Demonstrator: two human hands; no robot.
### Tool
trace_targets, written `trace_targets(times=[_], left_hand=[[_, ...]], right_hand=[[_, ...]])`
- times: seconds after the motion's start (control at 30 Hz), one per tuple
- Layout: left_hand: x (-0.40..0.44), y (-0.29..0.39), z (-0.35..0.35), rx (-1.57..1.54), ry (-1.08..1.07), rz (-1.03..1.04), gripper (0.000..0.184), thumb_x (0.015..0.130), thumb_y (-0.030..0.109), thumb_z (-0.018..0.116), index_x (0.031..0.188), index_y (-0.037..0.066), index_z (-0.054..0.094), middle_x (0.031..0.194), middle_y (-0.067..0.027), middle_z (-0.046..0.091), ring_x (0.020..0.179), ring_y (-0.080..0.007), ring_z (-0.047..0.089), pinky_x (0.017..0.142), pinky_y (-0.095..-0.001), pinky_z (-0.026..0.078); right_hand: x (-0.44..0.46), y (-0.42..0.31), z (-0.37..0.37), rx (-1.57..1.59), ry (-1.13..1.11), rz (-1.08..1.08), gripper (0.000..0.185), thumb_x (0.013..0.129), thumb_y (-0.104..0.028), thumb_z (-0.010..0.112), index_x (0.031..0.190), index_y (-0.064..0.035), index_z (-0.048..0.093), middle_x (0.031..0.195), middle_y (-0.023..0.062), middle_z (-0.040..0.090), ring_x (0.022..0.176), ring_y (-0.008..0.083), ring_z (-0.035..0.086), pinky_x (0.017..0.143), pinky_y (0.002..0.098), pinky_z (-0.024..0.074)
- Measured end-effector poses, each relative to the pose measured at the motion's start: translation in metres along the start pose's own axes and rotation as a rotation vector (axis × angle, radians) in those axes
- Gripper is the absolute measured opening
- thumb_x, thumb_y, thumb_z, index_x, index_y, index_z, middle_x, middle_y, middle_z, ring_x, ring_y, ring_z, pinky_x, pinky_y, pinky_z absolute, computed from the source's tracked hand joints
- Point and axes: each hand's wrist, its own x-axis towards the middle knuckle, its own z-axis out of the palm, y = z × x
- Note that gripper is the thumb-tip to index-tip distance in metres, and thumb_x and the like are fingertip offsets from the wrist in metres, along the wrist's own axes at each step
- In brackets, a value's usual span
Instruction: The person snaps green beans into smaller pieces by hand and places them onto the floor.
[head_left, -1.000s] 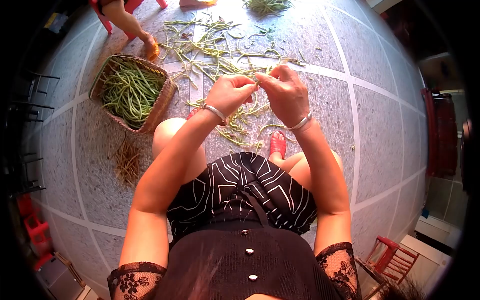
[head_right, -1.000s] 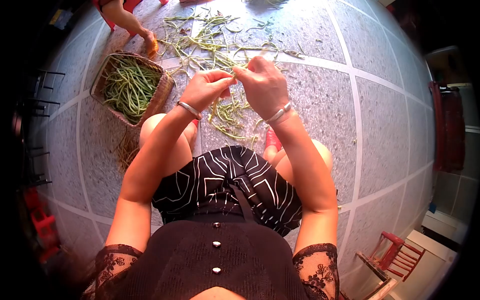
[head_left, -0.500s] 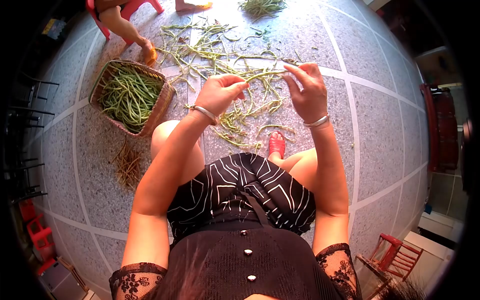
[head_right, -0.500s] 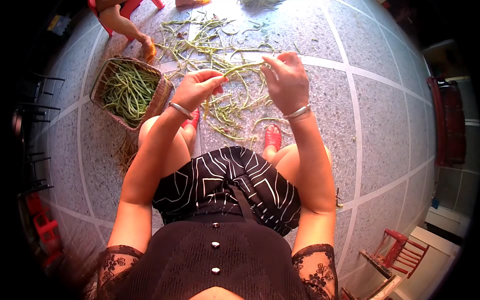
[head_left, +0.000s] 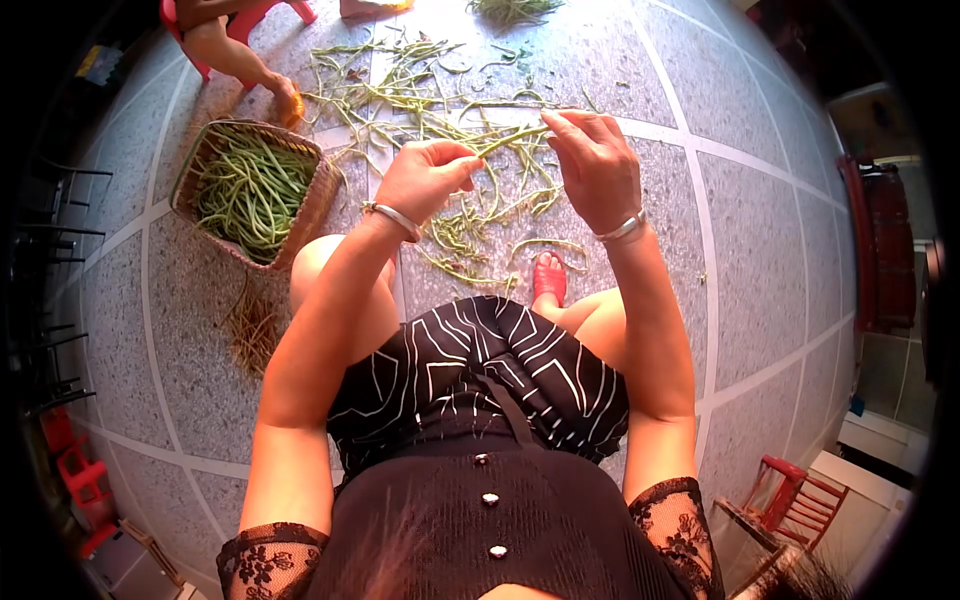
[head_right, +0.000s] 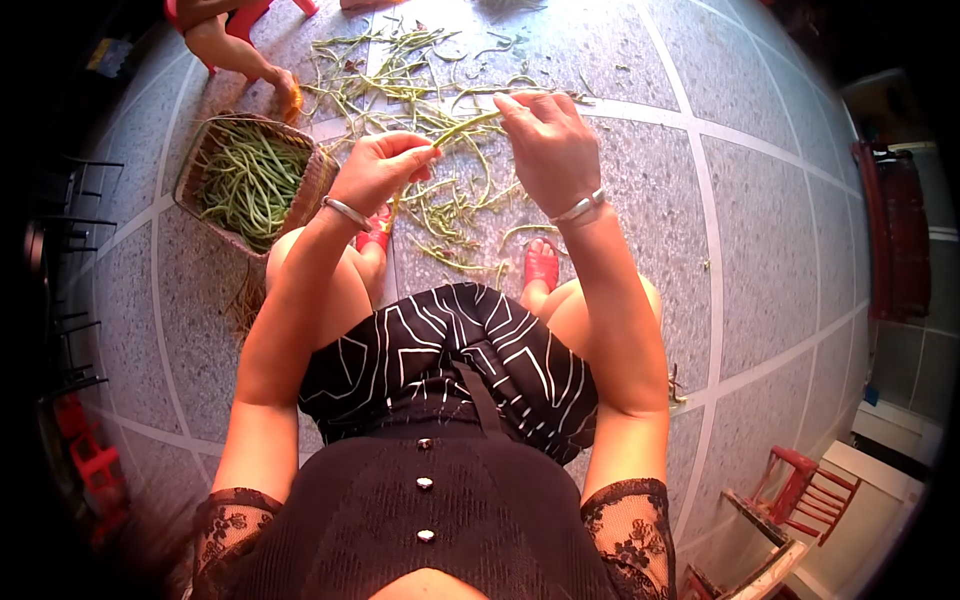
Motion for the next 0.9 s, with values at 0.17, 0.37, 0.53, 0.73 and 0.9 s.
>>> trace_targets(times=[0.17,0.37,0.53,0.73,0.9], left_hand=[[0.0,-0.003,-0.002,0.104,0.015,0.03,0.018,0.083,0.015,0.06,0.094,0.001,0.063,0.081,-0.0017,0.063,0.071,-0.0078,0.057,0.063,-0.02,0.045],[-0.005,0.012,0.017,0.708,0.188,0.611,0.037,0.076,0.023,0.066,0.111,0.014,0.058,0.095,-0.0061,0.065,0.085,-0.0196,0.057,0.077,-0.0305,0.043],[-0.002,0.011,0.034,0.63,0.24,0.723,0.013,0.077,0.017,0.061,0.087,0.01,0.06,0.074,-0.0099,0.062,0.073,-0.0282,0.058,0.074,-0.0367,0.046],[-0.003,0.013,0.033,0.777,0.261,0.77,0.011,0.078,0.016,0.062,0.086,0.008,0.062,0.073,-0.009,0.062,0.068,-0.0248,0.059,0.068,-0.0339,0.046],[-0.003,0.014,0.032,0.768,0.271,0.79,0.008,0.079,0.014,0.061,0.083,0.007,0.062,0.073,-0.008,0.063,0.066,-0.0237,0.06,0.067,-0.0324,0.046]], right_hand=[[-0.006,0.003,0.004,0.102,-0.047,0.074,0.009,0.076,-0.014,0.062,0.084,-0.0088,0.062,0.077,0.0074,0.058,0.072,0.026,0.058,0.062,0.0352,0.0476],[-0.005,-0.017,-0.001,0.291,-0.201,0.189,0.006,0.077,-0.012,0.06,0.08,-0.0064,0.059,0.073,0.0108,0.056,0.069,0.0295,0.056,0.06,0.038,0.0461],[0.001,-0.032,0.003,0.306,-0.218,0.148,0.007,0.079,-0.011,0.058,0.078,-0.0059,0.054,0.07,0.0108,0.053,0.066,0.0301,0.055,0.058,0.0385,0.045],[0.002,-0.029,-0.003,0.332,-0.237,0.185,0.007,0.079,-0.009,0.056,0.078,-0.0044,0.052,0.072,0.0127,0.053,0.068,0.0326,0.054,0.059,0.0394,0.0444],[-0.003,-0.027,0.001,0.543,-0.23,0.337,0.004,0.081,-0.007,0.056,0.082,-0.0032,0.057,0.07,0.0102,0.057,0.06,0.0262,0.056,0.056,0.0329,0.0448]])
